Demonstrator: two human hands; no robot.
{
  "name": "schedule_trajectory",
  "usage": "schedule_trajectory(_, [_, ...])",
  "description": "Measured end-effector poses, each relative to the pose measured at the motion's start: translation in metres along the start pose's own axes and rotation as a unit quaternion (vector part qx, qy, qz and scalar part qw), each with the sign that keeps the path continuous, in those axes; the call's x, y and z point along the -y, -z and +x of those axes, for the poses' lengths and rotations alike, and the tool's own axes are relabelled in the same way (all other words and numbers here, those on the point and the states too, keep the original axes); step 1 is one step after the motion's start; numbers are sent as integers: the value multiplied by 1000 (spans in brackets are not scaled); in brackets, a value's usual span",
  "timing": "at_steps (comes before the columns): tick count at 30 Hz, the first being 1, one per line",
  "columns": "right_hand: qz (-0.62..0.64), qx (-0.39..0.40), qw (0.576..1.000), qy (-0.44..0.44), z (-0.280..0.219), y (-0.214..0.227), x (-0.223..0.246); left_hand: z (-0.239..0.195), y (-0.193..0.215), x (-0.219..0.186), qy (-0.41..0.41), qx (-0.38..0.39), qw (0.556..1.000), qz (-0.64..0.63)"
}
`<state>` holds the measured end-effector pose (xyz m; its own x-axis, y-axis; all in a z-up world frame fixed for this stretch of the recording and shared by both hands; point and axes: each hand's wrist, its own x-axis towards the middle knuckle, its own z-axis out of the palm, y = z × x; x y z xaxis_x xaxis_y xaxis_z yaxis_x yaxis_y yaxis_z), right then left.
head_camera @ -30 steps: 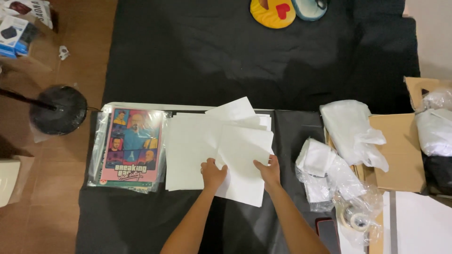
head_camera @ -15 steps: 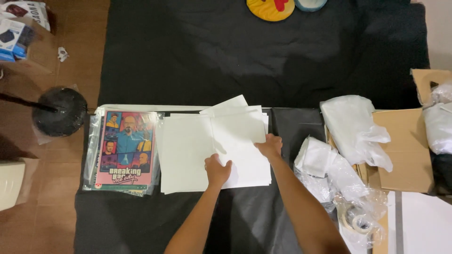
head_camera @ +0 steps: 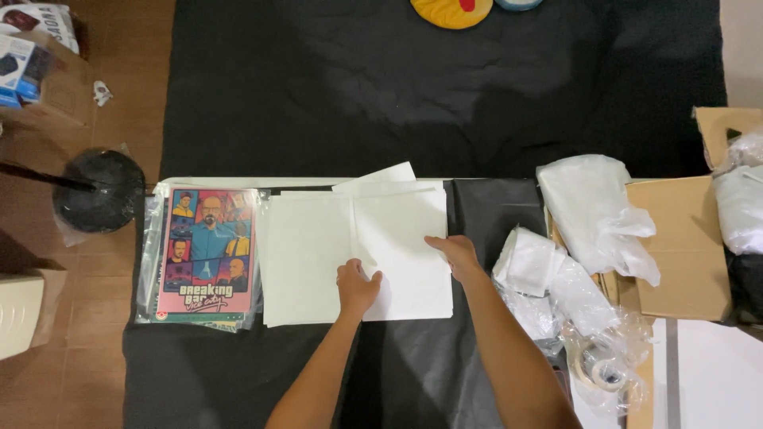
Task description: Preparing ceramic mugs with designs and using a mug heat press to transfer the artwork.
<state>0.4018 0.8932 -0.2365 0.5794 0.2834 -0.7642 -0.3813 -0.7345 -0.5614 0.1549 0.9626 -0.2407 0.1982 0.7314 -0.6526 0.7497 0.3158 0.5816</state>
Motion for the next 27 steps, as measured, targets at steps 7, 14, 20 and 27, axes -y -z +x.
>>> schedule_trajectory(7, [27, 12, 999, -21, -13, 1, 9, -5, 10, -2, -2, 15, 1000, -1])
schedule_trajectory(14, [-5, 6, 1000, -12, 16, 3, -7, -12, 21, -3, 0, 38, 999, -9])
schedule_trajectory(20, [-7, 83, 996, 36, -67, 6, 33, -14, 25, 1, 1, 52, 997, -55])
schedule_trajectory(27, [44, 115, 983, 139, -93, 32, -13, -22, 34, -9, 10, 57, 995, -86])
